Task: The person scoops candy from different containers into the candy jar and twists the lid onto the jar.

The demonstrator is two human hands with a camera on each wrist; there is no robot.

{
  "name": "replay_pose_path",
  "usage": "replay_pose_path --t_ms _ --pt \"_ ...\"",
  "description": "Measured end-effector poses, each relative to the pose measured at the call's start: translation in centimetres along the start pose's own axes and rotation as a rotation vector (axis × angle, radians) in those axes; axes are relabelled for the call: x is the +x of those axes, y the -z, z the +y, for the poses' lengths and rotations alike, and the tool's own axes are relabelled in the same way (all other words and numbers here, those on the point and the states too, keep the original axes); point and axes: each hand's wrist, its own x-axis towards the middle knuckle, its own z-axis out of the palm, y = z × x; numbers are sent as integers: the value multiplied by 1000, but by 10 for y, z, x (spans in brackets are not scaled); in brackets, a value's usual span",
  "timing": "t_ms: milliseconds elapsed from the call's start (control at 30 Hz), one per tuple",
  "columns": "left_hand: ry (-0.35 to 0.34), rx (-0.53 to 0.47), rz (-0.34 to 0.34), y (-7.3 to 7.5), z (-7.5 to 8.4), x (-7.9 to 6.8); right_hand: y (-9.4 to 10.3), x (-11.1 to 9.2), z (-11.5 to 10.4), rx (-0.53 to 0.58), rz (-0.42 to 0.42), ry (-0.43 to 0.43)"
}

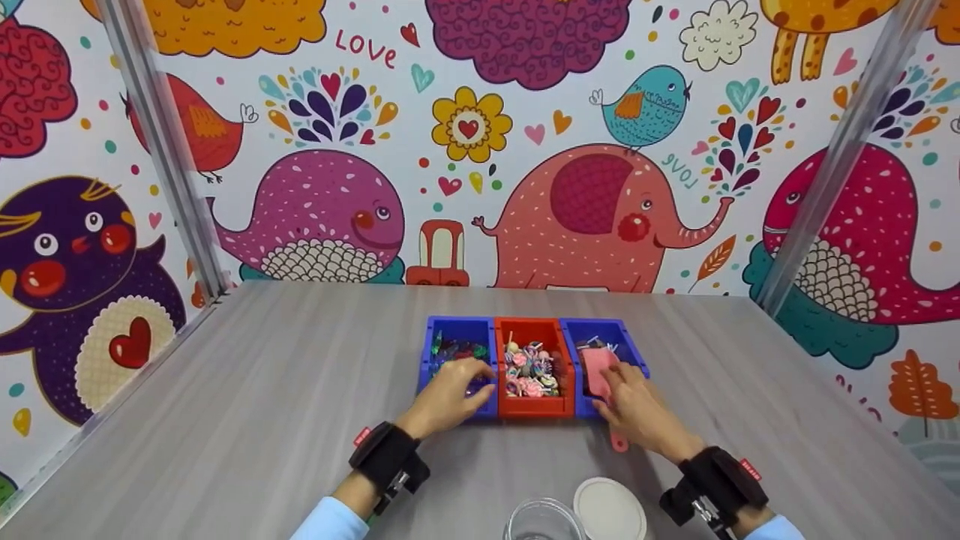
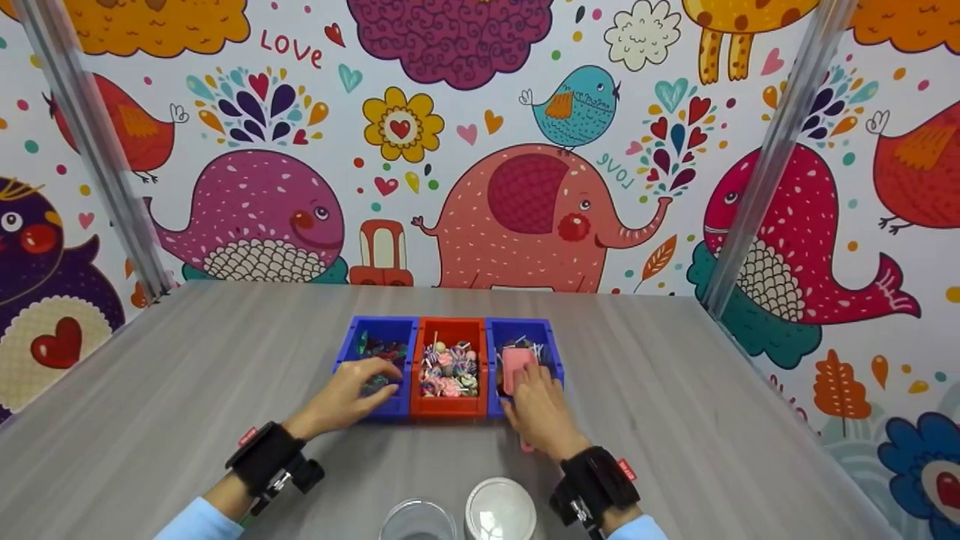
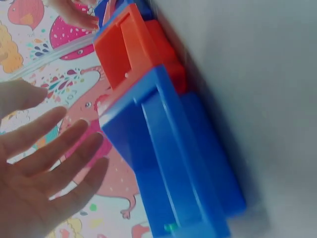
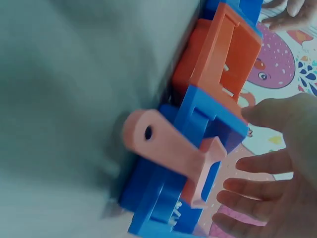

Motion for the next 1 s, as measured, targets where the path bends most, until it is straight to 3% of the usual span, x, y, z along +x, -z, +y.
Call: replay_pose_path --t_ms 100,233,367,633,800,1000 --pt "-18 -9 74 5 -9 -5 -1 -3 4 -18 50 26" --pt "-16 -40 166 13 -20 -11 -1 -5 5 -32 71 -20" --pt "71 -41 208 21 -26 -17 -2 -5 6 -20 67 -109" --pt "316 57 308 26 -39 -23 -5 -9 7 49 -24 -315" --pt "453 21 261 22 -46 -26 -6 -9 9 60 -81 -395" --pt "537 -66 131 17 -51 -25 -7 -8 10 92 -125 -501"
